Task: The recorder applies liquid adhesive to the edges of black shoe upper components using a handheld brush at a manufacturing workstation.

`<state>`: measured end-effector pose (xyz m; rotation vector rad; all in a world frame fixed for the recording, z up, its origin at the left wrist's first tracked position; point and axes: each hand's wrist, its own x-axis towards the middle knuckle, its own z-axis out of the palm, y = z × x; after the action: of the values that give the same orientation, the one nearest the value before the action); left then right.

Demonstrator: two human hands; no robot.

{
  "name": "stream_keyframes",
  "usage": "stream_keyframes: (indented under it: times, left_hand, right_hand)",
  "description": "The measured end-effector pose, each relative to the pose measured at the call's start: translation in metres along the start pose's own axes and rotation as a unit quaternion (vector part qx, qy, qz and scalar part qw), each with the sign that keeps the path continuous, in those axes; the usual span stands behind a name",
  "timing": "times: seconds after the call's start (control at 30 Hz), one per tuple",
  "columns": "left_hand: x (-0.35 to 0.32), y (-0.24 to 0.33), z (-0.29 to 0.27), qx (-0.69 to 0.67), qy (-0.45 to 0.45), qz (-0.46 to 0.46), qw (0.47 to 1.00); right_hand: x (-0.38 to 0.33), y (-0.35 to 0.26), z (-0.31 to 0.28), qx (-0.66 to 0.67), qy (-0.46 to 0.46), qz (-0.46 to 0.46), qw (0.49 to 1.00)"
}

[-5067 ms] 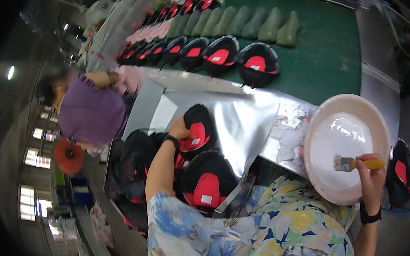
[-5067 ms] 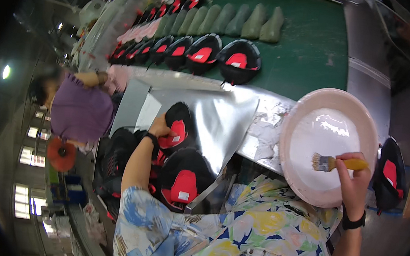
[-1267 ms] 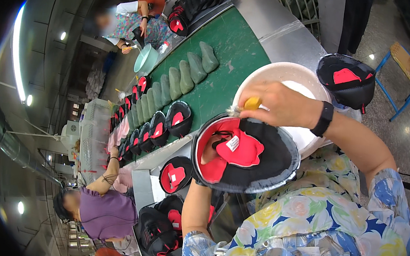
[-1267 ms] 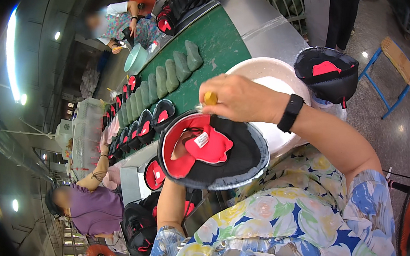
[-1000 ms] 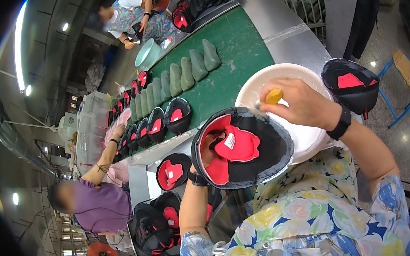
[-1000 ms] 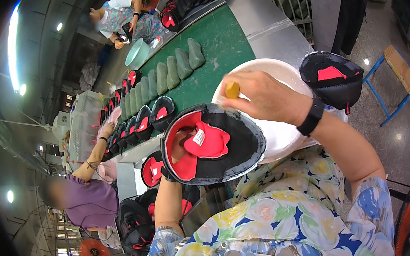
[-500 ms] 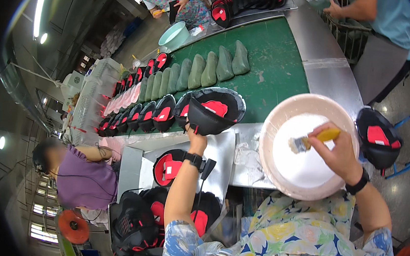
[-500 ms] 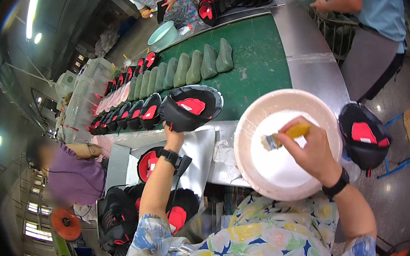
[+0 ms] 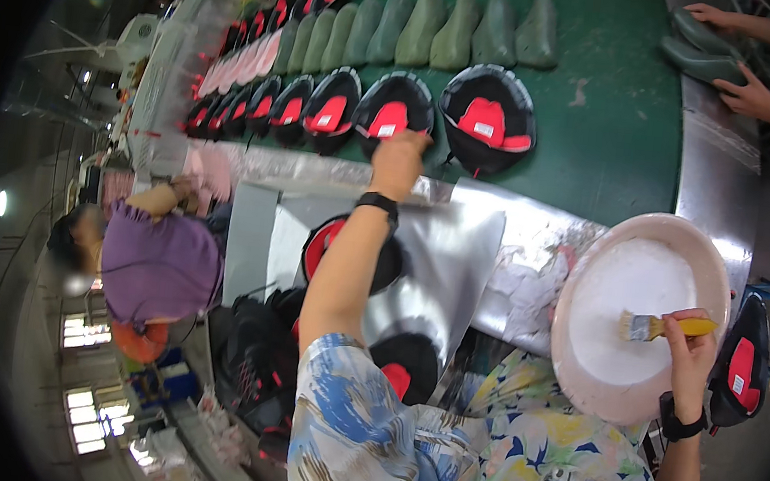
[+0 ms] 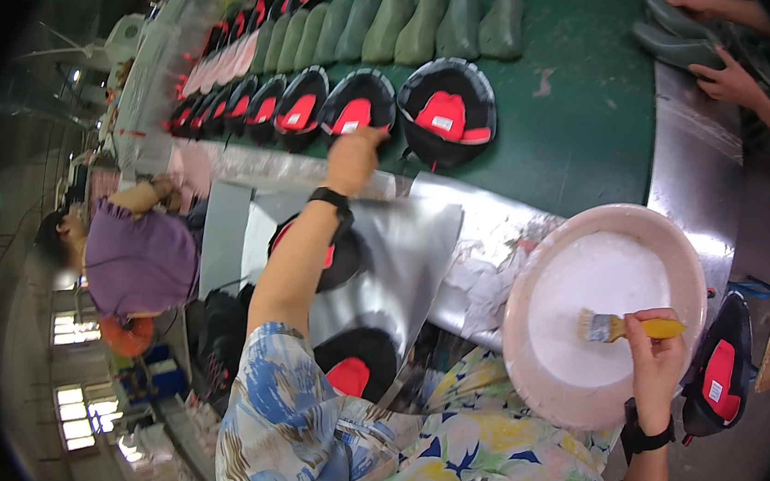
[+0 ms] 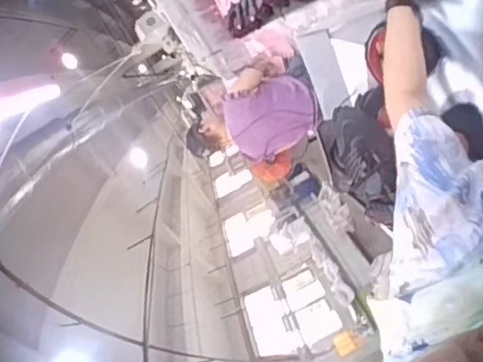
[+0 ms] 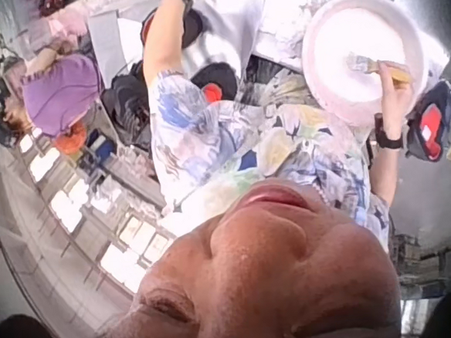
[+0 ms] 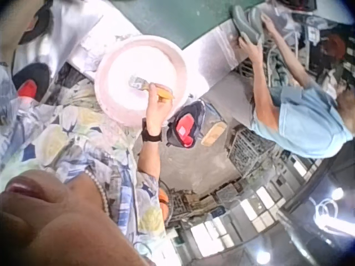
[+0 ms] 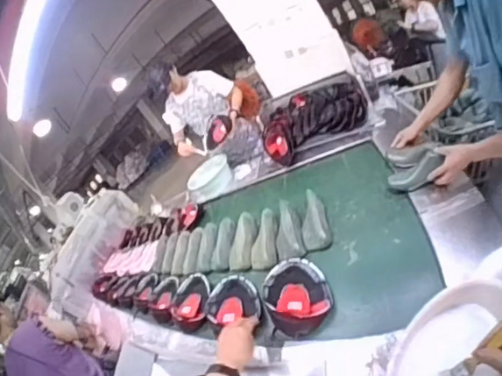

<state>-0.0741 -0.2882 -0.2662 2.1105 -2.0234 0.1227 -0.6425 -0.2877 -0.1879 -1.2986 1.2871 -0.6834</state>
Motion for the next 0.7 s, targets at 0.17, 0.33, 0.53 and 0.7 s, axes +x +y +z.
stream_keyframes:
  times: [0.17,0.33,0.53,0.7]
  left_hand:
    - [-0.177,-0.103,-0.058,0.078,0.005,-0.347,0.934]
    - [-0.372,-0.144,-0.047,-0.182,-0.145,-0.638,0.734]
    - [-0.199,0.01,-0.088,-0.236,0.205,-0.374,0.873]
    - [-0.2,0.135,-0.114,-0.066,0.023,-0.036,0.997]
  right_hand:
    - [0.005,-0.015,-0.019,-0.076,-0.022,-0.012,0.997]
    - [0.01,-0.008,-0.001,-0.078,-0.049,-0.112,0.989]
    - [0.02,-0.014,0.019,-0.142,-0.113,-0.162,0.97]
    - [0.027,-0.001,0.028,-0.156,-0.111,-0.218,0.957]
